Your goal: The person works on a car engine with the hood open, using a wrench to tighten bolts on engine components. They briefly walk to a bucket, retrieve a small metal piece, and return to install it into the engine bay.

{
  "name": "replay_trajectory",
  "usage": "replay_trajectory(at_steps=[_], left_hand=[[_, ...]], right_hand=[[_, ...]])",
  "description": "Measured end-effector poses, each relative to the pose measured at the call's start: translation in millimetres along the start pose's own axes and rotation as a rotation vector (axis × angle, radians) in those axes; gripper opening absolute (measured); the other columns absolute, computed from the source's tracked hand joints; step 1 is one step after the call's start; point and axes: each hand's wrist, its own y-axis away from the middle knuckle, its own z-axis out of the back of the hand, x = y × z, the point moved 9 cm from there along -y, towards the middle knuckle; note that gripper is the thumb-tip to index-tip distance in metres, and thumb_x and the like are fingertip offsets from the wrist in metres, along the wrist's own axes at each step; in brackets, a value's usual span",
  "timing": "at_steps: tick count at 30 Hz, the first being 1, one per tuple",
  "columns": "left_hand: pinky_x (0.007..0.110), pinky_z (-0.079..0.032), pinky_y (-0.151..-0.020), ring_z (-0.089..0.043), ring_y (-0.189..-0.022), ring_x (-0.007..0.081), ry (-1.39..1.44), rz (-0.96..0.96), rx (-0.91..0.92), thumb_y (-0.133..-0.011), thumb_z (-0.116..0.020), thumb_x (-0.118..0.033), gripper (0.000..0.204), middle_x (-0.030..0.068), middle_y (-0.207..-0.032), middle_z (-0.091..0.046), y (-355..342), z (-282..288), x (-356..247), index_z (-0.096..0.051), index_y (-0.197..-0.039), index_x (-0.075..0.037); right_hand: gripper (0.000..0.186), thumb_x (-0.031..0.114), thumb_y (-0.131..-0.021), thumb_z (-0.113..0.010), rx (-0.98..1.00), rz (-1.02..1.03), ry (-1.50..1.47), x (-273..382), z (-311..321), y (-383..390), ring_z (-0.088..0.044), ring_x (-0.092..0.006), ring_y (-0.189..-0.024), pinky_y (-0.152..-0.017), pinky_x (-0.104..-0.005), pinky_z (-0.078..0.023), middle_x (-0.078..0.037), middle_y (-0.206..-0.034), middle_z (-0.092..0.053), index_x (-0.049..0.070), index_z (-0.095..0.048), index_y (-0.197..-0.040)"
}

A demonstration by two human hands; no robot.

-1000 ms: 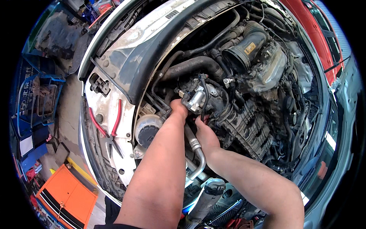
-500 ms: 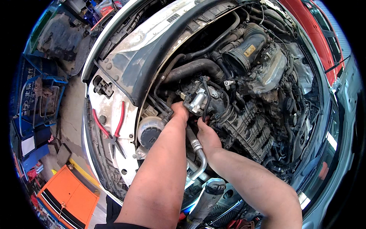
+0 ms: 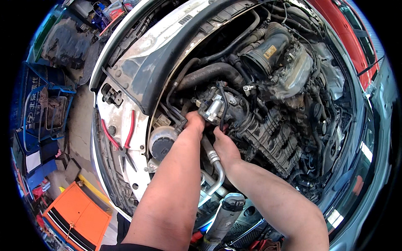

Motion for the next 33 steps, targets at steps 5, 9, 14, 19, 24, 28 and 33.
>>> replay_trajectory(at_steps=[5,9,14,19,24,28,33], left_hand=[[0.046,-0.053,-0.102,-0.071,-0.119,0.0318,0.005,0.008,0.002,-0.097,-0.068,-0.038,0.052,0.0138,-0.144,-0.073,-3,-7,2,-0.075,-0.134,-0.001],[0.045,-0.053,-0.101,-0.071,-0.117,0.0317,0.016,-0.009,0.001,-0.097,-0.068,-0.036,0.052,0.0149,-0.142,-0.073,-4,-3,0,-0.075,-0.133,0.000],[0.045,-0.052,-0.101,-0.071,-0.115,0.0315,0.023,-0.027,0.016,-0.097,-0.068,-0.035,0.051,0.0162,-0.140,-0.074,8,-5,-5,-0.075,-0.132,0.001],[0.044,-0.053,-0.101,-0.072,-0.114,0.0302,-0.022,-0.015,0.021,-0.096,-0.068,-0.040,0.055,0.0132,-0.140,-0.075,15,-2,-7,-0.074,-0.136,-0.002],[0.042,-0.054,-0.100,-0.072,-0.112,0.0294,-0.056,-0.016,0.060,-0.097,-0.065,-0.041,0.055,0.0097,-0.139,-0.076,32,-3,-15,-0.075,-0.138,-0.005],[0.041,-0.054,-0.099,-0.072,-0.109,0.0303,-0.188,-0.080,0.123,-0.100,-0.062,-0.042,0.053,0.0098,-0.138,-0.076,7,-10,-11,-0.076,-0.138,-0.008],[0.041,-0.054,-0.100,-0.073,-0.108,0.0297,-0.070,-0.027,0.079,-0.102,-0.059,-0.043,0.045,0.0074,-0.134,-0.078,-15,-13,4,-0.079,-0.133,-0.017]], right_hand=[[0.046,0.029,-0.111,-0.047,0.033,0.111,-0.103,-24,16,20,-0.062,-0.0239,-0.137,-0.124,-0.0437,-0.024,-0.008,-0.140,-0.075,0.005,-0.077,-0.137],[0.045,0.026,-0.107,-0.050,0.037,0.108,-0.100,-32,22,23,-0.064,-0.0286,-0.136,-0.124,-0.0441,-0.023,-0.009,-0.140,-0.076,0.005,-0.078,-0.135],[0.042,0.030,-0.106,-0.052,0.028,0.099,-0.122,-38,27,29,-0.061,-0.0258,-0.140,-0.125,-0.0452,-0.023,-0.005,-0.138,-0.077,0.011,-0.081,-0.131],[0.041,0.032,-0.105,-0.054,0.004,0.122,-0.156,-33,25,28,-0.060,-0.0239,-0.139,-0.125,-0.0455,-0.022,-0.002,-0.136,-0.077,0.014,-0.082,-0.129],[0.041,0.033,-0.104,-0.055,-0.019,0.110,-0.172,-35,26,29,-0.060,-0.0247,-0.139,-0.126,-0.0462,-0.021,-0.002,-0.136,-0.077,0.013,-0.083,-0.128],[0.042,0.033,-0.105,-0.055,0.004,0.099,-0.161,-39,28,31,-0.059,-0.0253,-0.140,-0.126,-0.0471,-0.021,-0.001,-0.137,-0.077,0.013,-0.082,-0.129],[0.042,0.032,-0.104,-0.054,0.000,0.108,-0.172,-29,21,25,-0.060,-0.0266,-0.140,-0.126,-0.0479,-0.021,-0.002,-0.137,-0.077,0.014,-0.082,-0.130]])
